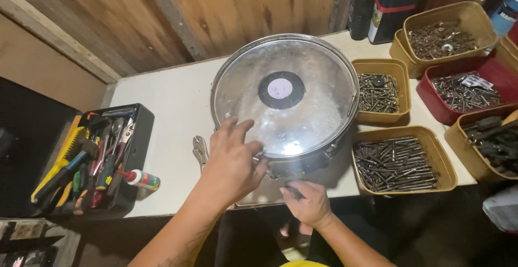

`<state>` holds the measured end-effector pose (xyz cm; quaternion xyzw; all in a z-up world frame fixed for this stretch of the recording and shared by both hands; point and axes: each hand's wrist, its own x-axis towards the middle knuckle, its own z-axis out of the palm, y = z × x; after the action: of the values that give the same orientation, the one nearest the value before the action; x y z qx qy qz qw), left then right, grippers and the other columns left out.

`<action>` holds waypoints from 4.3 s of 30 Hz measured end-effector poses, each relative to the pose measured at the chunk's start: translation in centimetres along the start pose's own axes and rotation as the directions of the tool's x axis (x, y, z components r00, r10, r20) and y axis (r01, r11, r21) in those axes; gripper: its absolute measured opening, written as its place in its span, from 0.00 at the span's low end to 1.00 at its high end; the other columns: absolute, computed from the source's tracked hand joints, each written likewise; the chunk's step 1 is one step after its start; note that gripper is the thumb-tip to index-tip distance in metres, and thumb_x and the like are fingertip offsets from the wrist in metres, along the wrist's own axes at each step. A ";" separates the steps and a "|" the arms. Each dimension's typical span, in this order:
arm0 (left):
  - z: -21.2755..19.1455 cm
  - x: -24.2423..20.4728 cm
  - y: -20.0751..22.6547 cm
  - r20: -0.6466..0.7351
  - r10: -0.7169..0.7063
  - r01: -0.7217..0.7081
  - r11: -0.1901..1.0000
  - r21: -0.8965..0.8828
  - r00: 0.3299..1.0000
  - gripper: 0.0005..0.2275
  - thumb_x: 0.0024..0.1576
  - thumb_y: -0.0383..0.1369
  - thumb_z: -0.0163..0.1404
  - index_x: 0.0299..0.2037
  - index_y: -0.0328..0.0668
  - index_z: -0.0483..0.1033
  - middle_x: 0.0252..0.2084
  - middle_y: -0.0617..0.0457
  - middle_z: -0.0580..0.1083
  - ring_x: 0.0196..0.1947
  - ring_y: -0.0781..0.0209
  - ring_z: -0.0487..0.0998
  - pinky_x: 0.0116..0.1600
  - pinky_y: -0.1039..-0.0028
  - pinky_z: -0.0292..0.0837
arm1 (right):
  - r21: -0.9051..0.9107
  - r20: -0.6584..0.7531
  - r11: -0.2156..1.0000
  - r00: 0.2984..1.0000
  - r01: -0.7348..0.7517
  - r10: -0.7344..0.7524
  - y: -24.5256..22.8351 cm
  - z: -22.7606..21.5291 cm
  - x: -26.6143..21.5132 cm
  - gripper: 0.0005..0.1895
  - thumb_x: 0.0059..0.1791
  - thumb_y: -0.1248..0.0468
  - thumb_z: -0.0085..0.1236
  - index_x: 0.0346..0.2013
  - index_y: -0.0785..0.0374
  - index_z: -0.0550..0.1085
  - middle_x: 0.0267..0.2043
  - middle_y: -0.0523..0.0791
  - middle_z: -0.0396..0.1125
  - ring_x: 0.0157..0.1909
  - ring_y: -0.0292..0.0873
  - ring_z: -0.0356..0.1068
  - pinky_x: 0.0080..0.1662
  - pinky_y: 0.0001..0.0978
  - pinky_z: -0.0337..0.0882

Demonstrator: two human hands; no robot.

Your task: The person sorts through a container of metal screws on a white table, picking them up and arranging them. The person also briefly handles a metal pot and a pair of pliers on the table.

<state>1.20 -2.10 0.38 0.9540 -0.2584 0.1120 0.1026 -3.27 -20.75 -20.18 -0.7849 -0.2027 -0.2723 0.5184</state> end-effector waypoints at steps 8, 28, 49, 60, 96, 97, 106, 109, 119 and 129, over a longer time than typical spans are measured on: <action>-3.7 0.0 1.2 0.344 -0.018 0.035 0.998 -0.043 0.939 0.07 0.48 0.29 0.54 0.21 0.49 0.86 0.70 0.43 0.64 0.74 0.31 0.50 0.71 0.32 0.47 | -0.005 0.094 0.997 0.992 0.083 -0.082 1.1 -0.3 -0.7 0.07 0.46 0.61 0.63 0.30 0.62 0.80 0.26 0.42 0.76 0.23 0.37 0.72 0.27 0.30 0.75; -2.5 -0.5 0.2 0.184 -0.072 0.065 0.997 0.043 0.980 0.09 0.47 0.31 0.51 0.21 0.49 0.86 0.66 0.46 0.69 0.72 0.34 0.54 0.66 0.36 0.52 | -0.076 0.374 0.755 0.683 -0.651 0.627 2.2 -1.7 -0.1 0.12 0.44 0.52 0.64 0.35 0.52 0.88 0.32 0.36 0.83 0.24 0.30 0.73 0.33 0.24 0.73; -2.3 -1.0 1.2 0.054 -0.023 0.016 0.990 0.137 0.998 0.07 0.45 0.31 0.51 0.21 0.47 0.85 0.62 0.42 0.72 0.68 0.30 0.61 0.63 0.38 0.57 | -0.020 0.354 0.733 0.681 -0.680 0.641 1.9 -2.0 0.3 0.14 0.44 0.56 0.65 0.40 0.57 0.87 0.41 0.39 0.83 0.38 0.32 0.82 0.46 0.22 0.80; -0.1 -0.4 2.1 -0.080 -0.049 0.064 0.978 0.201 0.996 0.12 0.46 0.40 0.57 0.26 0.39 0.84 0.62 0.37 0.71 0.66 0.28 0.64 0.63 0.42 0.59 | -0.068 0.321 0.729 0.677 -0.681 0.663 2.2 -1.6 0.1 0.14 0.43 0.55 0.65 0.37 0.57 0.87 0.39 0.37 0.83 0.42 0.30 0.81 0.48 0.21 0.75; 9.7 -5.5 1.2 -0.095 -0.658 0.525 0.672 -0.522 0.747 0.08 0.55 0.37 0.59 0.36 0.42 0.85 0.30 0.54 0.78 0.31 0.63 0.78 0.44 0.73 0.71 | -0.032 -0.210 0.997 0.976 -0.063 0.055 -6.9 1.9 6.6 0.06 0.49 0.68 0.58 0.28 0.61 0.77 0.24 0.46 0.71 0.23 0.48 0.68 0.30 0.39 0.68; 9.9 -5.5 1.1 -0.163 -0.629 0.478 0.712 -0.514 0.760 0.08 0.56 0.37 0.59 0.38 0.42 0.84 0.31 0.55 0.77 0.31 0.64 0.77 0.42 0.74 0.71 | -0.038 -0.202 0.999 0.979 -0.023 0.015 -7.1 1.5 6.8 0.07 0.51 0.68 0.59 0.27 0.62 0.77 0.22 0.46 0.70 0.21 0.47 0.66 0.29 0.38 0.67; 12.5 -5.6 2.2 -0.227 -0.606 0.388 0.709 -0.589 0.763 0.04 0.53 0.30 0.60 0.36 0.41 0.84 0.29 0.56 0.76 0.29 0.66 0.75 0.41 0.77 0.69 | 0.015 -0.042 0.998 0.997 0.061 -0.060 -8.1 -1.5 7.2 0.06 0.50 0.74 0.47 0.33 0.69 0.73 0.26 0.49 0.67 0.25 0.47 0.66 0.32 0.38 0.70; 11.2 -4.8 3.7 -0.167 -0.674 0.443 0.631 -0.637 0.720 0.05 0.56 0.33 0.59 0.31 0.42 0.84 0.24 0.57 0.71 0.27 0.67 0.70 0.37 0.77 0.65 | -0.130 -0.137 0.989 0.987 0.072 -0.089 -8.1 -2.2 7.2 0.07 0.48 0.70 0.54 0.39 0.68 0.78 0.33 0.49 0.75 0.30 0.49 0.75 0.36 0.38 0.77; 12.0 -4.8 3.7 -0.317 -0.632 0.355 0.705 -0.614 0.707 0.06 0.55 0.28 0.57 0.27 0.44 0.75 0.24 0.58 0.68 0.29 0.67 0.66 0.39 0.77 0.61 | -0.500 0.154 0.840 0.976 0.211 -0.153 -8.9 -2.6 9.9 0.10 0.55 0.56 0.58 0.49 0.54 0.76 0.27 0.39 0.62 0.26 0.42 0.67 0.30 0.33 0.67; 12.1 -4.5 4.5 -0.429 -0.649 0.384 0.738 -0.554 0.629 0.08 0.55 0.25 0.57 0.24 0.42 0.74 0.20 0.57 0.61 0.24 0.66 0.59 0.33 0.75 0.54 | -0.450 0.288 0.880 0.958 0.149 -0.015 -9.5 -1.6 10.5 0.14 0.51 0.60 0.53 0.50 0.57 0.76 0.30 0.41 0.66 0.28 0.51 0.70 0.28 0.45 0.68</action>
<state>-2.93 -6.83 -11.79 0.8564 0.0627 0.3141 0.4049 -1.29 -18.28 -6.30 -0.9072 -0.2347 -0.2231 0.2685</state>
